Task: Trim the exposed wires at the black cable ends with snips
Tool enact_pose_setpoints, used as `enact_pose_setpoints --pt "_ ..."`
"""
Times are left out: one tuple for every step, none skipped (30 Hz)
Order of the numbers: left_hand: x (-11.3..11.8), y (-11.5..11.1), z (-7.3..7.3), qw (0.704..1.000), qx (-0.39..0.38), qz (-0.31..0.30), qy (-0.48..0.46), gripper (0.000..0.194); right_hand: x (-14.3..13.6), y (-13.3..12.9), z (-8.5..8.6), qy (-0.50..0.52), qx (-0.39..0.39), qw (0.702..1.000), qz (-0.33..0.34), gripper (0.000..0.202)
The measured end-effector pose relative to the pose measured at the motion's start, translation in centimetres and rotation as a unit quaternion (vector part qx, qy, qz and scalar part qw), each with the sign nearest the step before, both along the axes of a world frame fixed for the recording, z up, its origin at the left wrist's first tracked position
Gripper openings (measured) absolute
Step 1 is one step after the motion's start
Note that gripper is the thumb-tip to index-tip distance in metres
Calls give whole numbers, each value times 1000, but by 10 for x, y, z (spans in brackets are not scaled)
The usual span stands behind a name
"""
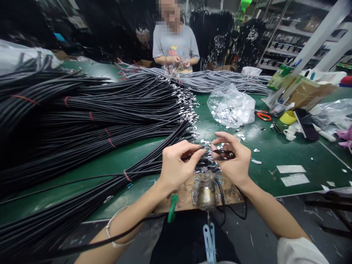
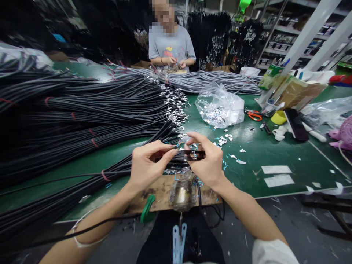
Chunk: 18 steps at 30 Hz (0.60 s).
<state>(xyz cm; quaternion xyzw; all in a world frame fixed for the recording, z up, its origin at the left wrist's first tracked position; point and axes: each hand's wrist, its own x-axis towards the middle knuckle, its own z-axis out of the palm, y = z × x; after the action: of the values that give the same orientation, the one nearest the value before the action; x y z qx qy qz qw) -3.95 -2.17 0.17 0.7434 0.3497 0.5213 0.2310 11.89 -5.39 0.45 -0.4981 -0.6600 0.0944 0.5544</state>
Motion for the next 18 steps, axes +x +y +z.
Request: enact_pose_setpoints --pt "0 -1 -1 1000 -2 6 -7 12 -1 -1 0 10 13 1000 -11 38" --pt "1 -1 -1 1000 -2 9 -12 11 -2 -1 0 19 22 1000 -12 37" --pt "1 -2 -1 1000 0 10 -14 10 -2 -2 0 25 27 999 -6 36" --pt "1 -3 -1 1000 4 11 -15 9 -3 -3 0 28 29 999 3 36" --pt "2 -3 -1 1000 10 12 -15 8 -4 -3 -1 29 29 999 11 36" --pt "2 -3 -1 1000 17 13 -14 8 -4 -3 -1 29 30 999 15 36" --pt "2 -3 -1 1000 24 15 -12 8 -4 -3 -1 29 30 999 17 35" --pt "2 -3 -1 999 33 17 -9 8 -4 -3 -1 29 30 999 18 35" --pt "2 -3 -1 999 41 20 -5 7 -3 -3 -1 29 30 999 18 34" --pt "2 -3 0 999 48 24 -2 7 -3 -3 -1 28 31 999 18 34" --pt "2 -3 0 998 54 27 1 7 -3 -3 -1 26 32 999 19 34" --pt "2 -4 0 998 59 30 2 7 -2 -3 -1 23 36 999 20 35" --pt "2 -4 0 997 64 32 3 7 -2 -3 -1 20 39 999 21 35" --pt "2 -4 0 997 67 32 3 7 -2 -3 -1 16 42 999 22 35" --pt "3 -4 0 997 71 32 4 7 -1 -3 -1 14 44 999 22 35" --pt "3 -5 0 997 74 30 5 7 -2 -3 -1 12 43 999 21 35" --pt "4 -5 0 997 76 30 6 7 -2 -3 -1 12 41 999 20 34" --pt "4 -5 0 997 77 30 6 7 -2 -3 0 13 36 999 18 32"
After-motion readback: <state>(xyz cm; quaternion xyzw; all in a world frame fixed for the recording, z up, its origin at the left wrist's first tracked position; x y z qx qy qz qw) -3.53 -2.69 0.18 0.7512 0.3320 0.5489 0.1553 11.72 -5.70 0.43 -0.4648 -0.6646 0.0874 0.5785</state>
